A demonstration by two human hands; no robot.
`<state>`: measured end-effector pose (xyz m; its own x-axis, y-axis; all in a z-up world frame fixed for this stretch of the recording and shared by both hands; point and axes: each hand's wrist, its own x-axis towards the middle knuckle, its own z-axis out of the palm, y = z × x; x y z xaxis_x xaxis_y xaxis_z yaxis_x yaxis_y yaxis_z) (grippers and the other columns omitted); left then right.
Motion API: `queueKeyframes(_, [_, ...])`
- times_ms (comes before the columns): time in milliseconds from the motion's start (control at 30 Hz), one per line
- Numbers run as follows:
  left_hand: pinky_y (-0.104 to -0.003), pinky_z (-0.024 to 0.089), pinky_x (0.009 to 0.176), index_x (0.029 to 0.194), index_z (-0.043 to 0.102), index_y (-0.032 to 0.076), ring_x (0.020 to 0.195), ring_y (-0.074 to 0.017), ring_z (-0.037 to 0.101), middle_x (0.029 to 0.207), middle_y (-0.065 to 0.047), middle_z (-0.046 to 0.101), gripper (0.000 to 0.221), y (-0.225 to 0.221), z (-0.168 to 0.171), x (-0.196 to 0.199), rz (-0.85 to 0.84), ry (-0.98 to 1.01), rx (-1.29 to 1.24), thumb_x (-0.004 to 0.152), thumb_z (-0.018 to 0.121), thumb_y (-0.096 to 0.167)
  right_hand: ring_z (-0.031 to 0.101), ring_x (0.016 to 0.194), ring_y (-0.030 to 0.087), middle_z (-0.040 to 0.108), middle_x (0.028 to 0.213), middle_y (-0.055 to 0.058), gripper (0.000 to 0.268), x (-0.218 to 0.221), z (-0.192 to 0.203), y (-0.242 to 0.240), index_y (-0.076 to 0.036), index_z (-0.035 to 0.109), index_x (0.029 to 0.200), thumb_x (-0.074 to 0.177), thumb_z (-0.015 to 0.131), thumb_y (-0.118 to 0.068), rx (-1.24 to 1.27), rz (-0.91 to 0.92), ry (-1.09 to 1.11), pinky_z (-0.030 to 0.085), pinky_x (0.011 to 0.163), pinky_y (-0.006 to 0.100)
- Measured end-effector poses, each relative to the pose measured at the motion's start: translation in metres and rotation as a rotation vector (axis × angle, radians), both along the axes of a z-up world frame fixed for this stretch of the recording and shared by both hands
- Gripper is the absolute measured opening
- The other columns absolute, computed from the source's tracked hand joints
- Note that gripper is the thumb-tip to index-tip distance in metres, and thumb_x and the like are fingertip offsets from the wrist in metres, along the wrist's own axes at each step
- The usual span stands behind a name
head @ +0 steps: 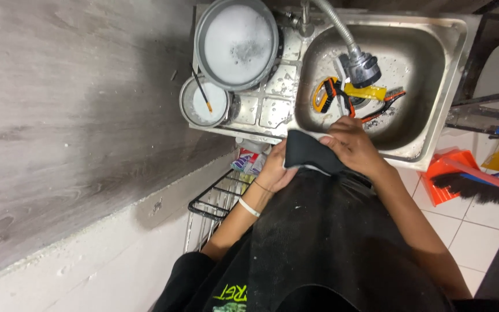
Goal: Scrubbing and rinsing a shoe sole in a sink using a brush and soapy water.
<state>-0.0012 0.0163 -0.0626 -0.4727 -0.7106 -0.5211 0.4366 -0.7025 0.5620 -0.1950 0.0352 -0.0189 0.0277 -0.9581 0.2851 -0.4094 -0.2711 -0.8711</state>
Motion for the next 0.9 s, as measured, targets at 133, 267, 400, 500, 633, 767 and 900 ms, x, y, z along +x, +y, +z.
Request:
queueKeyframes(133, [-0.038,0.048,0.086,0.114,0.052,-0.003,0.095,-0.0215,0.06,0.107,-0.02,0.059,0.03,-0.024,0.049,-0.008,-0.095,-0.056,0.063,0.094,0.048,0.018,0.048,0.065,0.023,0.047,0.055,0.001,0.034,-0.007,0.008,-0.002,-0.01,0.05,0.059,0.091,0.054,-0.021,0.007,-0.065,0.09,0.031,0.071,0.031])
queueKeyframes(267, [-0.022,0.048,0.058,0.099,0.063,0.003,0.066,-0.0081,0.054,0.071,-0.003,0.059,0.025,-0.031,0.048,-0.005,-0.237,-0.662,-0.43,0.084,0.063,0.023,0.047,0.095,0.031,0.051,0.093,0.01,0.013,0.0,0.041,0.001,-0.007,0.053,0.096,0.088,0.056,-0.016,0.089,-0.081,0.05,0.03,0.084,0.041])
queueKeyframes(400, [-0.028,0.047,0.063,0.093,0.067,0.01,0.07,-0.0155,0.058,0.074,-0.006,0.061,0.022,-0.042,0.063,-0.018,-0.184,-0.963,-0.772,0.078,0.069,0.026,0.04,0.113,0.043,0.045,0.121,0.023,0.076,0.011,0.082,-0.01,0.001,0.038,0.125,0.064,0.076,-0.023,0.144,0.058,0.042,0.029,0.094,0.054])
queueKeyframes(500, [-0.032,0.048,0.067,0.088,0.067,0.007,0.073,-0.0224,0.06,0.077,-0.008,0.062,0.015,-0.048,0.08,-0.024,-0.182,-0.996,-0.922,0.088,0.057,0.018,0.049,0.1,0.04,0.05,0.104,0.019,0.065,0.017,0.036,-0.008,0.002,0.043,0.115,0.067,0.076,-0.026,0.271,0.077,-0.006,0.039,0.084,0.052])
queueKeyframes(633, [-0.035,0.046,0.063,0.081,0.064,0.004,0.067,-0.0187,0.057,0.069,-0.012,0.062,0.029,-0.041,0.028,-0.004,-0.447,-0.845,-0.712,0.093,0.047,0.024,0.05,0.092,0.04,0.048,0.093,0.019,0.057,0.01,0.014,-0.006,0.004,0.044,0.108,0.069,0.073,-0.027,0.224,0.107,0.105,0.041,0.08,0.05])
queueKeyframes(767, [-0.017,0.045,0.066,0.077,0.062,0.008,0.064,-0.0033,0.055,0.068,0.002,0.061,0.035,-0.025,0.042,-0.009,-0.202,-0.236,-0.148,0.097,0.035,0.019,0.044,0.072,0.026,0.04,0.072,0.006,0.037,0.012,-0.011,-0.005,-0.004,0.045,0.081,0.076,0.065,-0.035,0.09,0.098,0.127,0.034,0.068,0.037])
queueKeyframes(900, [-0.021,0.046,0.07,0.081,0.064,0.005,0.071,-0.0115,0.062,0.074,-0.008,0.065,0.02,-0.028,0.09,-0.022,-0.035,0.105,0.165,0.087,0.048,0.016,0.044,0.071,0.022,0.041,0.067,0.001,0.034,0.016,0.002,-0.012,-0.008,0.044,0.073,0.079,0.061,-0.036,0.032,0.089,0.198,0.027,0.069,0.035])
